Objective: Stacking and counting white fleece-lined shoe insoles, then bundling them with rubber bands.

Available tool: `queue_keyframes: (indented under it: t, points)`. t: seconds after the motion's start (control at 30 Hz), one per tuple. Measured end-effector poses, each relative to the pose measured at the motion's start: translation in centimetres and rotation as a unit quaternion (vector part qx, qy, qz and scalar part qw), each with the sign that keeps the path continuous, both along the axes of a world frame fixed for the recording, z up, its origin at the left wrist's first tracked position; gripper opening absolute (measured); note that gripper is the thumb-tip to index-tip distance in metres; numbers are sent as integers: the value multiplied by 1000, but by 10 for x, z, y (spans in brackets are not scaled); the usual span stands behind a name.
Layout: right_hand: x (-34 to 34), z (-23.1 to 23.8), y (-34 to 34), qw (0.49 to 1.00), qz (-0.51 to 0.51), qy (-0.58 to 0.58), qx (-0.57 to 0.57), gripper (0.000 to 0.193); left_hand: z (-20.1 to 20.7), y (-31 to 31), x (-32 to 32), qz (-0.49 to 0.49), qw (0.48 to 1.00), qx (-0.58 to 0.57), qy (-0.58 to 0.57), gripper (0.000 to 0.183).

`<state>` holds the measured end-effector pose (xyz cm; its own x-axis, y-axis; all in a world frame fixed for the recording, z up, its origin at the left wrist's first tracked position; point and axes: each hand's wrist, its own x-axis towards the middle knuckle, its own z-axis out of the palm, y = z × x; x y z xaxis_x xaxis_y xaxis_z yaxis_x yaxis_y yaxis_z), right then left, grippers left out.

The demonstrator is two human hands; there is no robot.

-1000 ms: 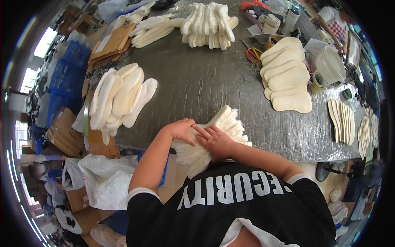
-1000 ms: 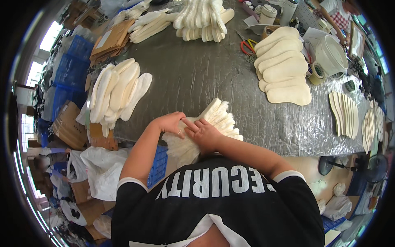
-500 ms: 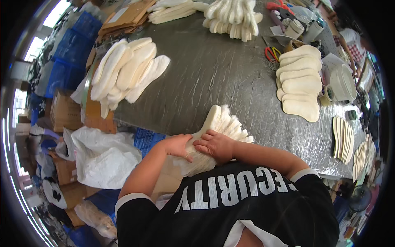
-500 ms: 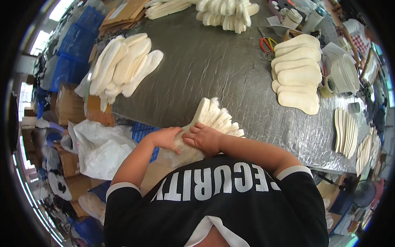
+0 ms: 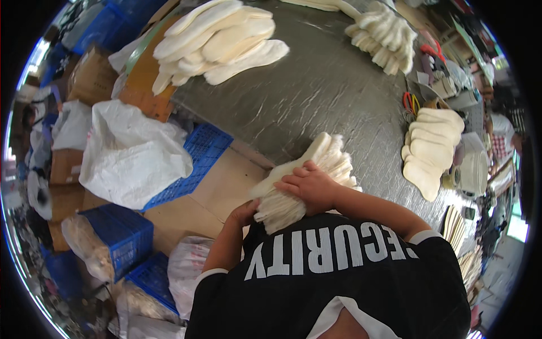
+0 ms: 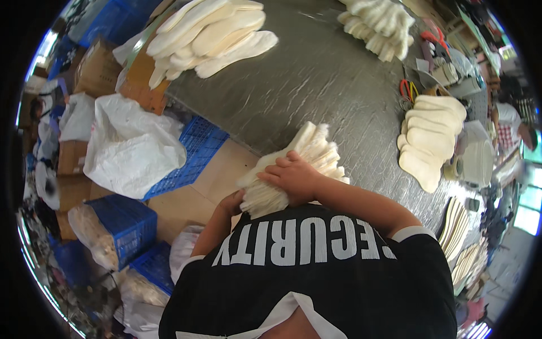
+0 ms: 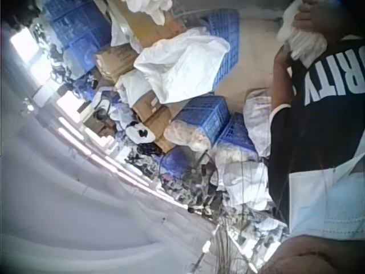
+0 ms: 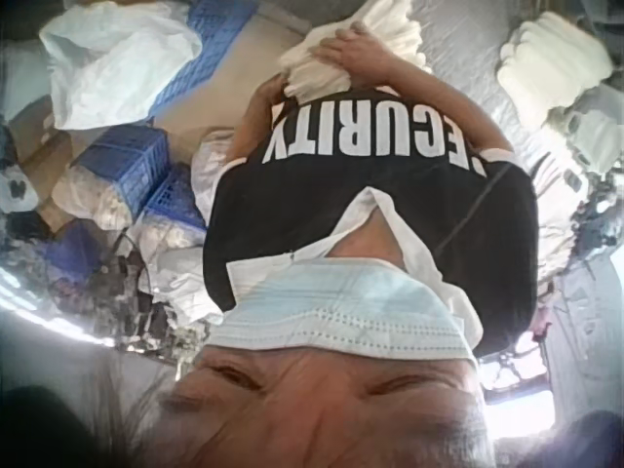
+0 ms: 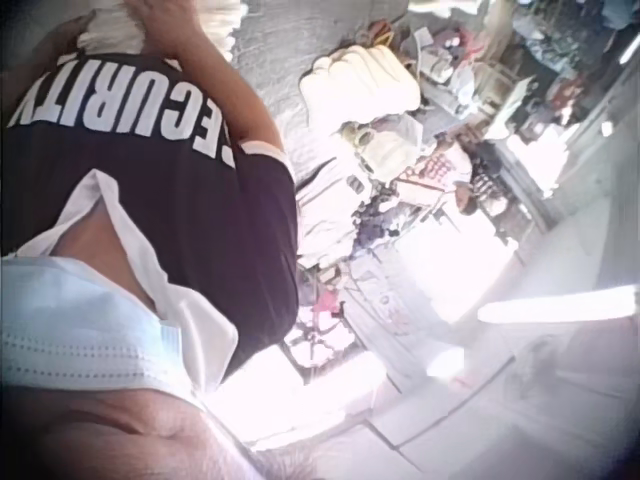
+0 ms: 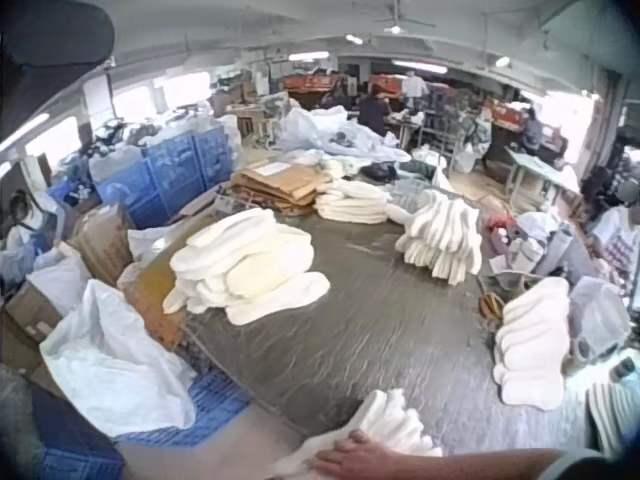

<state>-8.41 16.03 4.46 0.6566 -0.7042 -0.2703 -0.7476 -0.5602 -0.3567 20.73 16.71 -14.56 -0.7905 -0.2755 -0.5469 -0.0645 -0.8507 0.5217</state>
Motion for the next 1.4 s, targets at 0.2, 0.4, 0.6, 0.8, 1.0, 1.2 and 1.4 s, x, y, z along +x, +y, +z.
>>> queue_keyframes:
  t: [0.2, 0.4, 0.6, 0.8, 1.0, 1.2, 1.4]
  points:
    - [-2, -3, -5, 995, -80, -42, -36, 92, 64, 36, 29, 88, 984, -143, -59, 38]
    - [7, -3, -27, 984, -155, -60, -70, 100, 150, 40, 2, 226, 900, -365, -72, 20]
    - [0, -8, -55, 969, -231, -80, -38, 101, 217, 35, -38, 92, 726, -650, -205, 44]
    - [4, -10, -63, 957, -278, -72, -37, 99, 178, 62, -93, -43, 610, -710, -349, 62]
    - [-9, -14, -67, 940, -313, -133, 4, 102, 46, 11, -100, 167, 802, -501, -278, 52]
    - [-74, -51, -49, 721, -563, -402, 46, 100, 97, -14, -167, 216, 915, -327, -92, 35]
    - [-77, -9, -36, 666, -742, -78, -8, 100, 122, -59, -209, 110, 848, -476, -207, 64]
